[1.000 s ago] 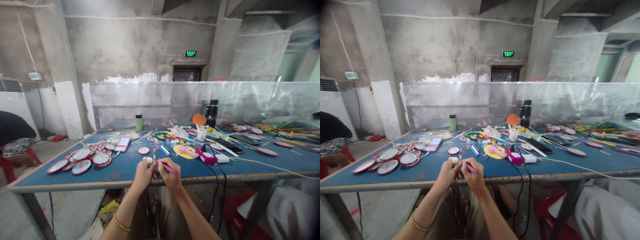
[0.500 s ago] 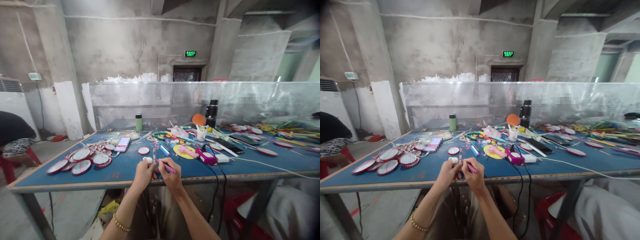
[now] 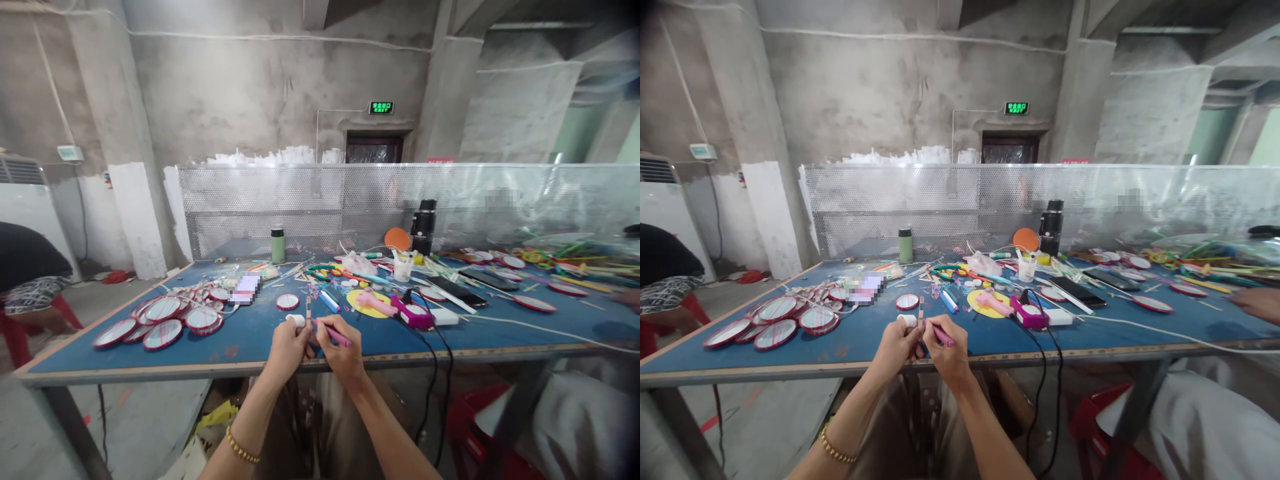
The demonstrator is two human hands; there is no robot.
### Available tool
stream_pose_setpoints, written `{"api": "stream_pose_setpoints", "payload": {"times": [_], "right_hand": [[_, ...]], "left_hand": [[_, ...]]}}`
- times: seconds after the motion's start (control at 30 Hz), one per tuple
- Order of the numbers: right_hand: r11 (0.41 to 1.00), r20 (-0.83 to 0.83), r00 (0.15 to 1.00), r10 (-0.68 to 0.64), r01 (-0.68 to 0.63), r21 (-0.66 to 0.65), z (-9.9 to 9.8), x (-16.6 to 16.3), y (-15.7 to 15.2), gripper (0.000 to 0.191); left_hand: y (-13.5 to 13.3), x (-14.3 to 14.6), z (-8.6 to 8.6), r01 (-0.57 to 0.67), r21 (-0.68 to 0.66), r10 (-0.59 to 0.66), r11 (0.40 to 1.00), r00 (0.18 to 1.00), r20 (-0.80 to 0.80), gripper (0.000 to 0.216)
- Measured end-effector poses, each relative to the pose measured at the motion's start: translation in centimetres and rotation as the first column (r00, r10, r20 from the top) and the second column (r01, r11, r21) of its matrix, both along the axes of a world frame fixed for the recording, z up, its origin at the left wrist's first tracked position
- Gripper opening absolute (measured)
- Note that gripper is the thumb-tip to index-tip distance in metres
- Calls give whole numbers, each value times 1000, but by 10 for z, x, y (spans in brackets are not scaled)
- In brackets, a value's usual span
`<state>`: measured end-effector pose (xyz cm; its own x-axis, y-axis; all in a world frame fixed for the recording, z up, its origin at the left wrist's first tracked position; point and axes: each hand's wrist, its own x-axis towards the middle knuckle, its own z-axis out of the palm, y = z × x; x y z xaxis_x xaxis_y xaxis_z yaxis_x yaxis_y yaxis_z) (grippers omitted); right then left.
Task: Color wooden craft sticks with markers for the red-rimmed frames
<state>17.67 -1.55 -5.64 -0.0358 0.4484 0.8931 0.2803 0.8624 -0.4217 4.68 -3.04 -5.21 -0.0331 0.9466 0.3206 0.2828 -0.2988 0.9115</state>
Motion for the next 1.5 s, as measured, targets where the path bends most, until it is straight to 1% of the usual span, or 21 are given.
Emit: {"api": "stream_pose_setpoints", "payload": {"times": [0.27,0.6,0.97,1.17,1.37,1.5], "right_hand": [[1000,-13,1000,-5,5,4,1,0,-2,12],[1000,-16,1000,-10,10,-1,-2,0,1,12],[1000,-10,1000,7,-7,-1,-2,0,1,12],[1000,-21,1000,-14,14,8,-2,0,0,12],[1000,-6,1000,3,-3,7,1,-1,-1,12],[1000,-13,1000,-17,17,15,0,-1,0,13]], "left_hand": [[2,0,-2,0,-5,0,1000,1000,7,39],[-1,0,1,1,-8,0,1000,1000,3,37],[2,0,-2,-1,19,1,1000,1000,-5,40],[3,-1,-4,2,7,-2,1000,1000,11,37],[0,0,-1,4,11,-4,1000,1000,5,38],[-1,0,1,5,5,-5,1000,1000,9,36]]}}
